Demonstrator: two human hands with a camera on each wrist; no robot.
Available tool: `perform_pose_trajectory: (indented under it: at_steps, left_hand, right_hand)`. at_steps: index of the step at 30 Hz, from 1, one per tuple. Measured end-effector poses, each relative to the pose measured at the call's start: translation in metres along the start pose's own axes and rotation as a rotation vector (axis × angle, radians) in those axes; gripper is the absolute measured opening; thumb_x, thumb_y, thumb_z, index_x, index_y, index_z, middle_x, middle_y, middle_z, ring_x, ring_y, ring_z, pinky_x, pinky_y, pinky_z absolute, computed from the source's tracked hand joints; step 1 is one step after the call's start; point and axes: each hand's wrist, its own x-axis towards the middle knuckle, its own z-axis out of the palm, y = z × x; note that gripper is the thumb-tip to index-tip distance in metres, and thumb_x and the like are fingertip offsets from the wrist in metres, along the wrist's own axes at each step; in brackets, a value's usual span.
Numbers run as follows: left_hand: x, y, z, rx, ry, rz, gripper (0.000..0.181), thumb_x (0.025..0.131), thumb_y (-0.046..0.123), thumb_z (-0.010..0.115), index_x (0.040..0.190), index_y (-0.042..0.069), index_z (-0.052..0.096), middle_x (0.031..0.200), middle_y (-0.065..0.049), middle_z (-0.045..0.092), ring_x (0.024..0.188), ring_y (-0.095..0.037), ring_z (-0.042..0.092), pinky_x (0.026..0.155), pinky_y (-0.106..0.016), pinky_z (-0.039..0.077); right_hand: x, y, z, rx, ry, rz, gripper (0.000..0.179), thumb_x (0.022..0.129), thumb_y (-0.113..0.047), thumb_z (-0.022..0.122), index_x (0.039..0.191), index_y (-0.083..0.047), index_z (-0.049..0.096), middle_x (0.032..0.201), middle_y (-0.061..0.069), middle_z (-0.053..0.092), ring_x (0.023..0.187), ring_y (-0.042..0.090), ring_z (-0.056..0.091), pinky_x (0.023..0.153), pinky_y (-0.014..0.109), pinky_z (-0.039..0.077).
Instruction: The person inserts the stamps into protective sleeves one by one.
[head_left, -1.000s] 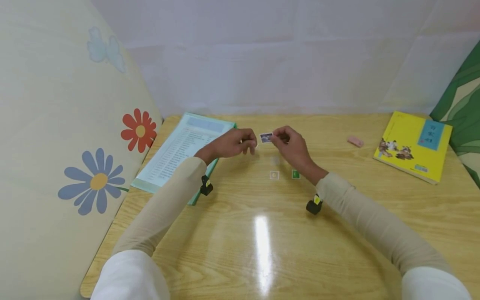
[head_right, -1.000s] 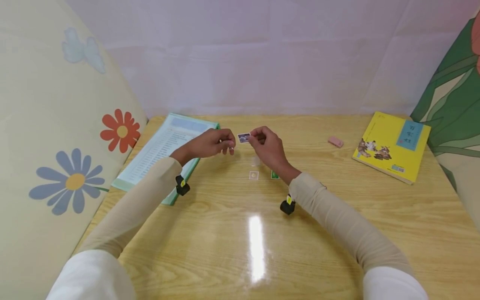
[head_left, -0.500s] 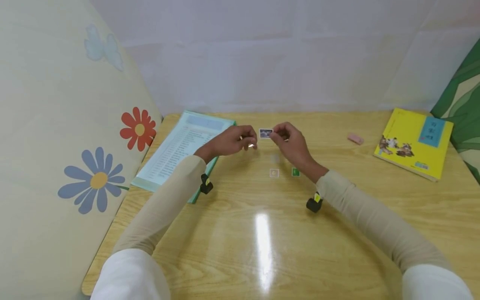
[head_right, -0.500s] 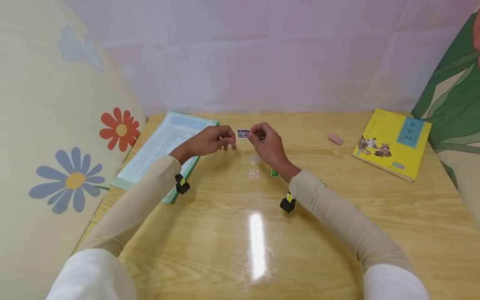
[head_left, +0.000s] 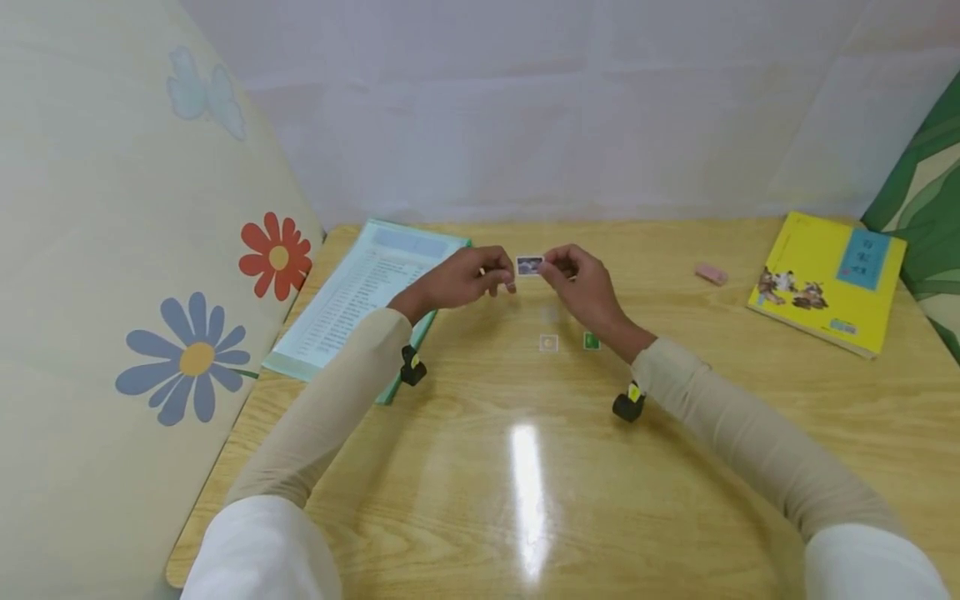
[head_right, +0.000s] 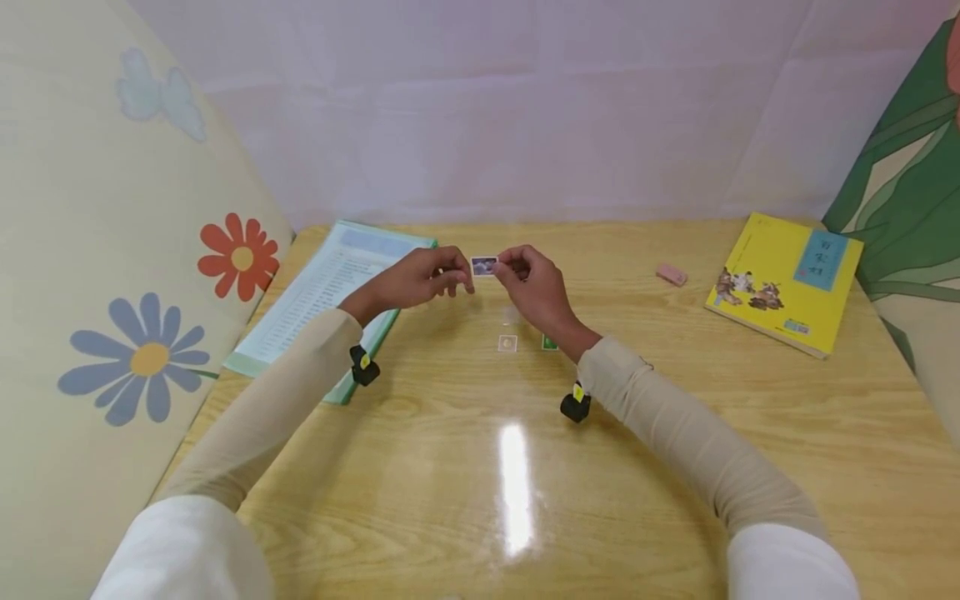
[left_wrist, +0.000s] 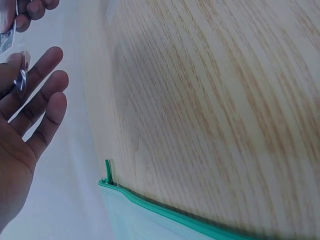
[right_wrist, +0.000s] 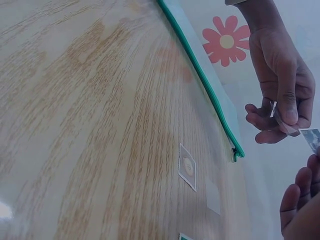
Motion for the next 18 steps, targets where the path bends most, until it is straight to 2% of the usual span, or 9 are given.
perform_pose_trajectory:
  at_steps: [11, 18]
  left_hand:
    - [-0.0001, 0.0002, 0.0007, -0.003, 0.008, -0.016, 0.017, 0.108, 0.025, 0.048, 0.113, 0.013, 0.06, 0.108, -0.005, 0.067, 0.094, -0.037, 0.064, 0.081, -0.051, 0.054]
    - [-0.0009, 0.0012, 0.0009, -0.003, 0.006, -0.017, 0.023, 0.108, 0.026, 0.048, 0.116, 0.008, 0.06, 0.108, -0.004, 0.066, 0.093, -0.037, 0.064, 0.08, -0.05, 0.053]
  right_hand:
    - [-0.0001, -0.0008, -0.0005, 0.012, 0.013, -0.048, 0.028, 0.101, -0.033, 0.064, 0.116, -0.01, 0.062, 0.107, 0.004, 0.065, 0.095, 0.017, 0.06, 0.081, 0.035, 0.051]
    - [-0.0007, -0.0023, 0.0025, 0.015, 0.02, -0.063, 0.026, 0.102, -0.03, 0.064, 0.116, -0.009, 0.061, 0.106, 0.005, 0.064, 0.094, 0.017, 0.059, 0.081, 0.033, 0.051]
